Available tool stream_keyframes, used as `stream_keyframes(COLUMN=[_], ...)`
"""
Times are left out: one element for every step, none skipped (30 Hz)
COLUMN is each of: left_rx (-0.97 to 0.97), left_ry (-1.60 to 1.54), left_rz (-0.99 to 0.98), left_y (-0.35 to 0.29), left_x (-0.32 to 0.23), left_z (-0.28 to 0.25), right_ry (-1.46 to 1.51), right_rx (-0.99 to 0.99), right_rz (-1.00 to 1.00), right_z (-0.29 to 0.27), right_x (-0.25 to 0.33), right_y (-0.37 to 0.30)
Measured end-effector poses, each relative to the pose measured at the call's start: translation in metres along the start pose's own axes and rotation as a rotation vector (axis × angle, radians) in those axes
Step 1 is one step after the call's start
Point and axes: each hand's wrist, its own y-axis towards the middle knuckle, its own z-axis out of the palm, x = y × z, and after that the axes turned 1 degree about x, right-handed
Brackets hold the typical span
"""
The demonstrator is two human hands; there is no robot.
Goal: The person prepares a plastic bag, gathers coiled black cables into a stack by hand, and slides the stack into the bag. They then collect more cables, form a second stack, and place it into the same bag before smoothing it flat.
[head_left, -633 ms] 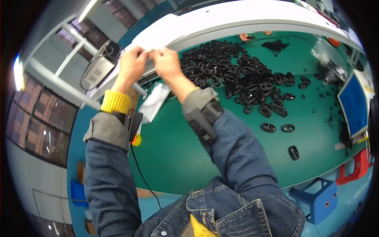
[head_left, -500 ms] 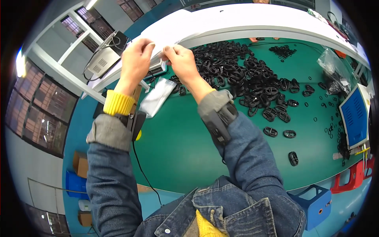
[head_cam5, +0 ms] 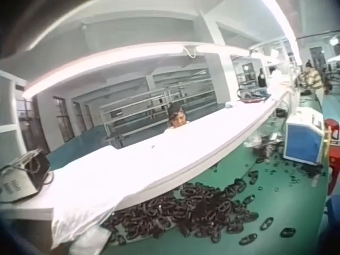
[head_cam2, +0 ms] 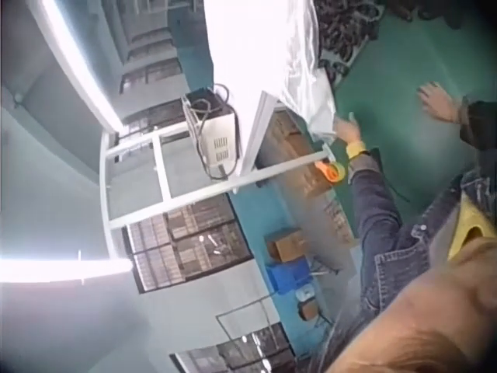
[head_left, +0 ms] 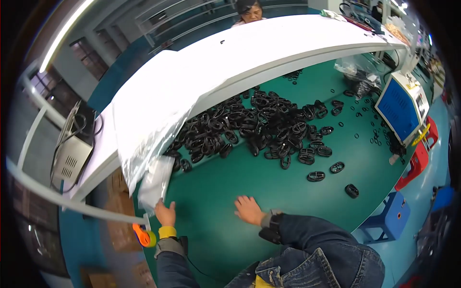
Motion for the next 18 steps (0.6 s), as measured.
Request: stream_keyframes(left_rx=[0.073,0.082,0.087,0.091,0.095,0.1,0.103,0.105,0.107,0.113,0.138,0.164,0.191,0.199,0.247,0.292,0.337,0.286], left_ry=[0.113,0.109,0.165,0.222,0.279,0.273,0.351,0.426,0.501,0.491,0.482,0.474,0.47,0.47,0.477,0.489,0.504,0.454], left_rz=[0.026,0.055,0.058,0.063,0.07,0.105,0.068,0.023,-0.024,-0.001,-0.026,-0.055,-0.088,-0.082,-0.058,-0.051,-0.052,-0.035], left_y=[0.011,0.025,0.036,0.046,0.055,0.069,0.082,0.092,0.101,0.11,0.116,0.121,0.125,0.13,0.137,0.142,0.142,0.138], left_x=[0.0,0.0,0.0,-0.001,-0.001,-0.001,0.002,0.003,0.002,-0.001,-0.004,-0.006,-0.004,0.002,0.011,0.028,0.048,0.068], left_z=[0.012,0.022,0.032,0.041,0.051,0.058,0.064,0.071,0.08,0.089,0.098,0.106,0.11,0.114,0.12,0.121,0.12,0.115], right_ry=[-0.001,0.002,0.007,0.011,0.012,0.02,0.027,0.031,0.023,0.028,0.035,0.043,0.042,0.037,0.034,0.037,0.051,0.039], right_rx=[-0.012,-0.062,-0.107,-0.152,-0.157,-0.142,-0.126,-0.105,-0.112,-0.117,-0.119,-0.119,-0.118,-0.124,-0.127,-0.126,-0.111,-0.082], right_rz=[0.027,-0.009,-0.039,-0.068,-0.032,-0.037,-0.041,-0.05,-0.025,-0.02,-0.018,-0.019,-0.006,-0.006,-0.01,-0.031,-0.05,-0.058], right_z=[-0.001,-0.002,-0.002,-0.001,0.002,0.003,0.004,0.003,0.002,0.002,0.002,0.002,0.002,0.002,0.002,0.001,0.001,0.001], right_x=[-0.001,-0.002,0.002,0.006,0.009,0.01,0.011,0.008,0.006,0.005,0.004,0.002,0.003,0.003,0.003,0.006,0.008,0.013], right_y=[0.002,0.004,0.002,0.002,0.001,0.006,0.01,0.012,0.013,0.013,0.012,0.011,0.011,0.011,0.011,0.013,0.015,0.018])
